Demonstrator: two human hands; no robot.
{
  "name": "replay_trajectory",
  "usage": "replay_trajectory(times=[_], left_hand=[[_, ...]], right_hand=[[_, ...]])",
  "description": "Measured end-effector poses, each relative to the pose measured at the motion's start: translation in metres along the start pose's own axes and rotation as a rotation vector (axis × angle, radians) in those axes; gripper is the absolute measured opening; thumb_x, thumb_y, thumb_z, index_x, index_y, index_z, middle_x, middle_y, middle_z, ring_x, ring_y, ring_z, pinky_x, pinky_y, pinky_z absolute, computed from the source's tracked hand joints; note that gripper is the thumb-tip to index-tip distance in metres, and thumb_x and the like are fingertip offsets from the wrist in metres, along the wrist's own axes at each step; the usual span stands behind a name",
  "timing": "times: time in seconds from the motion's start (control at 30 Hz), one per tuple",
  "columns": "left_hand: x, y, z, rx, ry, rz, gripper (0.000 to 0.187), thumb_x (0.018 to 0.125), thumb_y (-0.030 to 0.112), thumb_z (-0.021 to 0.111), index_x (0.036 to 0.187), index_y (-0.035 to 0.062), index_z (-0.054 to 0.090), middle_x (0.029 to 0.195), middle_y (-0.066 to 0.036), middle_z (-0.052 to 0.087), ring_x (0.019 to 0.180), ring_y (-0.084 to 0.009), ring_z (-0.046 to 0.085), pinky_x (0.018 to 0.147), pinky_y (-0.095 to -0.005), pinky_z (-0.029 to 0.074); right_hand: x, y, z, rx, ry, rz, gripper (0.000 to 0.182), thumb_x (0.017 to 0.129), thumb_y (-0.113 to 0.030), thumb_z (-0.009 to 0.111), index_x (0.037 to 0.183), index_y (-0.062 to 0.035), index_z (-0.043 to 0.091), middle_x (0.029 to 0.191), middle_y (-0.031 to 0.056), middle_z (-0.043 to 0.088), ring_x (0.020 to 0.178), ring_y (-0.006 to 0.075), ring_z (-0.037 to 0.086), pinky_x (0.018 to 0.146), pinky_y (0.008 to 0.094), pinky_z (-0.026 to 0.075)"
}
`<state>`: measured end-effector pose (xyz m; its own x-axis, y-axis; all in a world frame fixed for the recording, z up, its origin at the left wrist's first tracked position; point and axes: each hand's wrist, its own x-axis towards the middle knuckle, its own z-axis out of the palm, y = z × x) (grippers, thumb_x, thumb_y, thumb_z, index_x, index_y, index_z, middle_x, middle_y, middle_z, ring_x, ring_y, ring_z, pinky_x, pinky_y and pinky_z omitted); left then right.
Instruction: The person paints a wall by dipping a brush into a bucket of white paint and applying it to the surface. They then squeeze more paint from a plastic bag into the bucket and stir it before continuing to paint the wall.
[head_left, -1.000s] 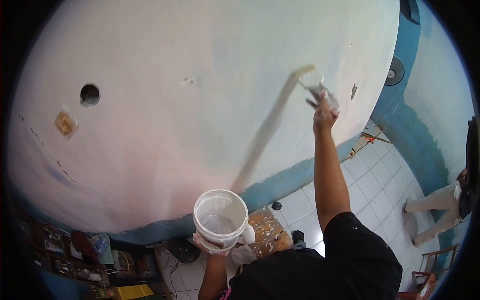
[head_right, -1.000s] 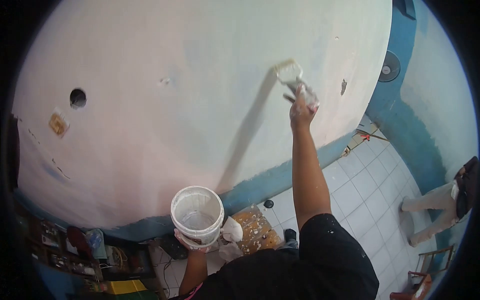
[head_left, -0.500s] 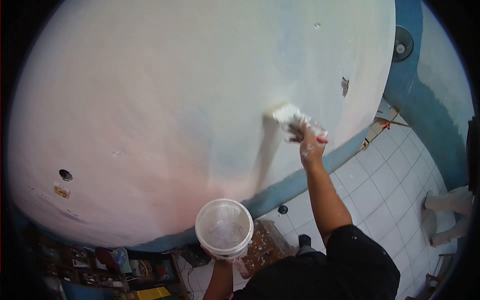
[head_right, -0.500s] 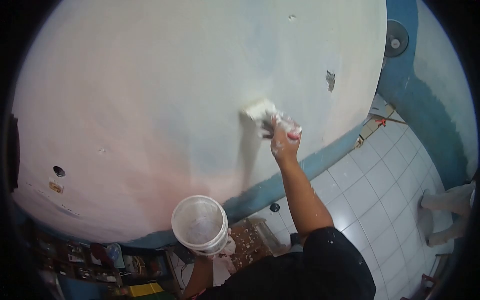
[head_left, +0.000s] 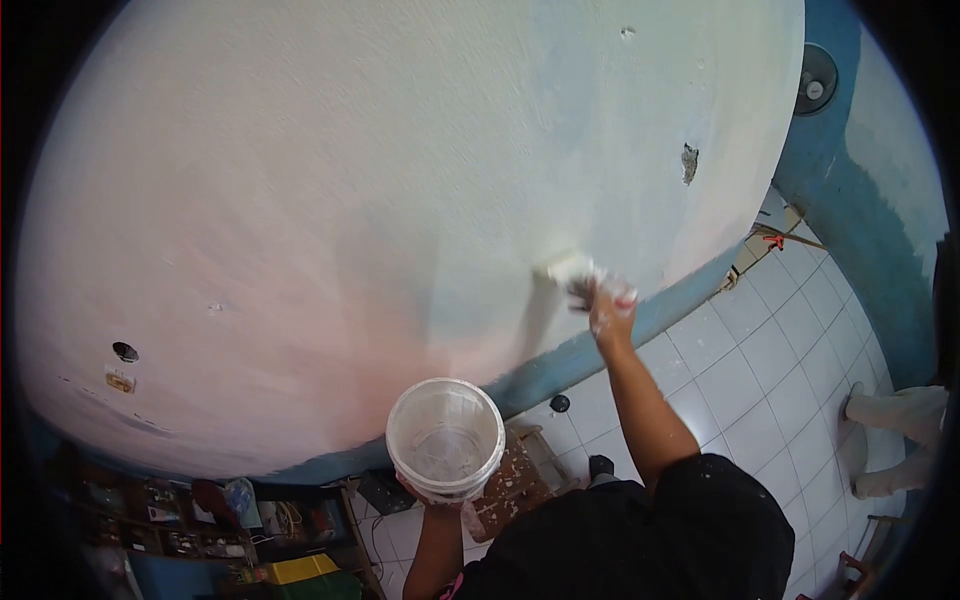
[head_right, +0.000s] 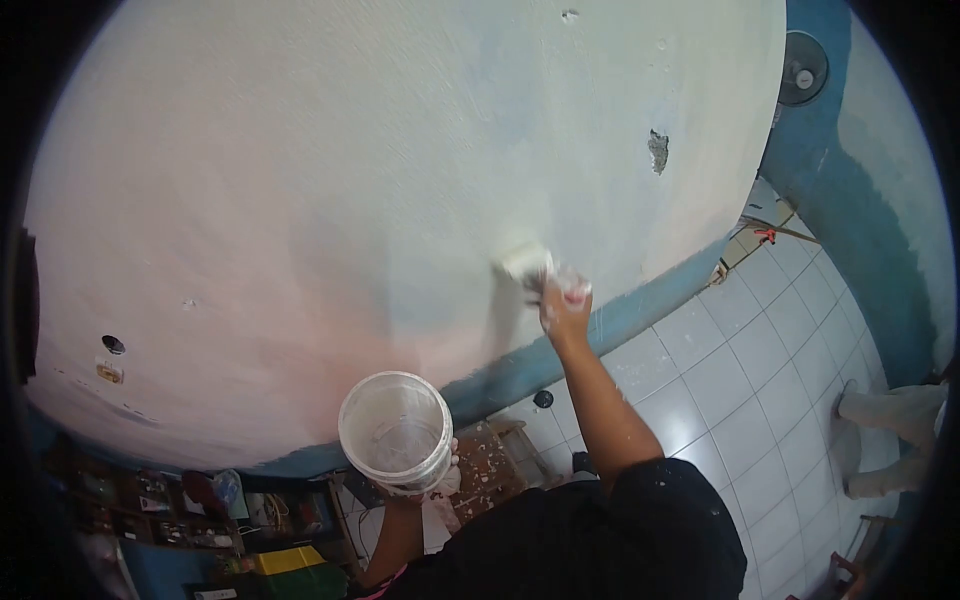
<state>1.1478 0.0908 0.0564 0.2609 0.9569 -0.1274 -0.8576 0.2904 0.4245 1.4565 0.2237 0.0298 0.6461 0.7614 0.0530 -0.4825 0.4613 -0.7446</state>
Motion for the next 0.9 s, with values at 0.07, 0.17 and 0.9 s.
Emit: replay_trajectory(times=[0.07,0.17,0.9], left_hand=[[-0.001,-0.004,0.004,-0.003,0.009,-0.001,0.092,0.070,0.064,0.058,0.135,0.0072,0.026,0.127,-0.024,0.039,0.103,-0.0495,0.047,0.079,-0.0582,0.047],[-0.002,-0.009,0.007,0.003,0.005,0.004,0.091,0.070,0.064,0.057,0.135,0.0073,0.026,0.128,-0.024,0.039,0.103,-0.0495,0.047,0.080,-0.0583,0.046],[-0.007,-0.027,0.010,-0.015,-0.010,0.052,0.088,0.072,0.063,0.055,0.135,0.0081,0.027,0.130,-0.023,0.036,0.108,-0.0490,0.043,0.084,-0.0592,0.042]], right_hand=[[0.017,-0.059,0.034,-0.074,-0.114,-0.154,0.010,0.087,-0.009,0.054,0.084,-0.0009,0.057,0.081,0.0066,0.062,0.070,0.0161,0.063,0.059,0.0280,0.054],[0.015,-0.104,0.062,-0.102,-0.222,-0.343,0.017,0.088,-0.012,0.051,0.083,0.0007,0.061,0.082,0.0094,0.064,0.070,0.0196,0.064,0.059,0.0296,0.053],[-0.001,-0.028,-0.013,-0.293,-0.260,-0.046,0.023,0.085,-0.015,0.059,0.095,0.0056,0.061,0.087,0.0144,0.065,0.082,0.0221,0.065,0.060,0.0306,0.055]])
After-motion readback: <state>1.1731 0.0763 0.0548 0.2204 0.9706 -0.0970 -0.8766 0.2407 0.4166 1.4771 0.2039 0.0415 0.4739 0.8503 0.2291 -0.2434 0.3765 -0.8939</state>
